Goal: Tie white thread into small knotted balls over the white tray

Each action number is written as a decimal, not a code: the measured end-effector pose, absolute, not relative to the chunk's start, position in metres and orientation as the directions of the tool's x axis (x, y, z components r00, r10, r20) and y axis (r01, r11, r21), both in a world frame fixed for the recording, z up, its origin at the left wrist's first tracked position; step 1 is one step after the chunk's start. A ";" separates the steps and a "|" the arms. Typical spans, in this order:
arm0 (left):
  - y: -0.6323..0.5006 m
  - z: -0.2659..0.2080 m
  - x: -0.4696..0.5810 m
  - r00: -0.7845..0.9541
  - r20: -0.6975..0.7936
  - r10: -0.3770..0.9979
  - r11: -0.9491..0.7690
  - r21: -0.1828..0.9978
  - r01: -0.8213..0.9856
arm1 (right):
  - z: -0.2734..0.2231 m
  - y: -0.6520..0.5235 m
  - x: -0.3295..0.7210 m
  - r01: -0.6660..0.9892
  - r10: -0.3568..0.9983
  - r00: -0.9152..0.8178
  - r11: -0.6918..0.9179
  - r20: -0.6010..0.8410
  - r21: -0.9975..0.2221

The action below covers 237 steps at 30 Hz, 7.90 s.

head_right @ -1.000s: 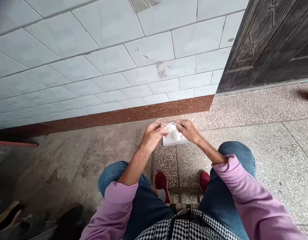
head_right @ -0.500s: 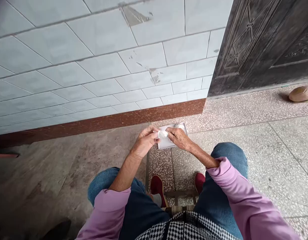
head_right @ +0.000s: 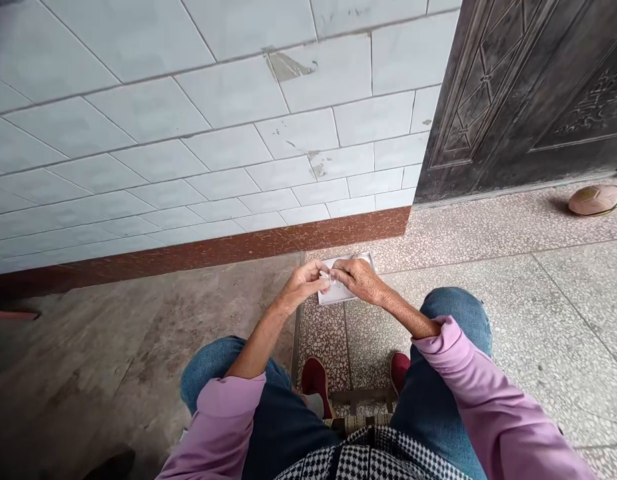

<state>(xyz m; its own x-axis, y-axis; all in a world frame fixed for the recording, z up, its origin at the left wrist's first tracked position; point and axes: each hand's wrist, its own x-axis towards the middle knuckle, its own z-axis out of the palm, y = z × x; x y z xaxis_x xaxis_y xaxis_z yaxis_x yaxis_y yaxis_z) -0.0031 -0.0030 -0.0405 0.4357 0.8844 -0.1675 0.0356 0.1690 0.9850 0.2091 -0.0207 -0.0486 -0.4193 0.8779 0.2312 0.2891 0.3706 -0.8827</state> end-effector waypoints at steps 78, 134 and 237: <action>-0.011 -0.032 0.001 0.350 -0.168 0.922 0.257 0.940 -0.226 | -0.065 0.005 0.210 0.112 0.917 -0.367 0.208 0.154 -0.972; 0.075 -0.044 0.000 0.604 -0.262 0.753 0.022 0.927 0.375 | -0.035 0.041 0.223 0.578 0.894 -0.447 0.257 -0.037 -0.775; 0.074 -0.022 -0.012 0.269 -0.148 0.952 0.117 0.985 0.129 | -0.038 0.041 0.207 0.469 0.853 -0.520 0.329 0.045 -0.820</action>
<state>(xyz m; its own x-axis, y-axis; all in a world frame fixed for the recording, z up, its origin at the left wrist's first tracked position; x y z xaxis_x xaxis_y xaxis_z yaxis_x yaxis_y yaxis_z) -0.0115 0.0742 -0.0215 0.2692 0.9516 -0.1485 0.1294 0.1170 0.9847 0.2072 0.0415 -0.0383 -0.5196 0.8532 0.0449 0.4690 0.3287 -0.8197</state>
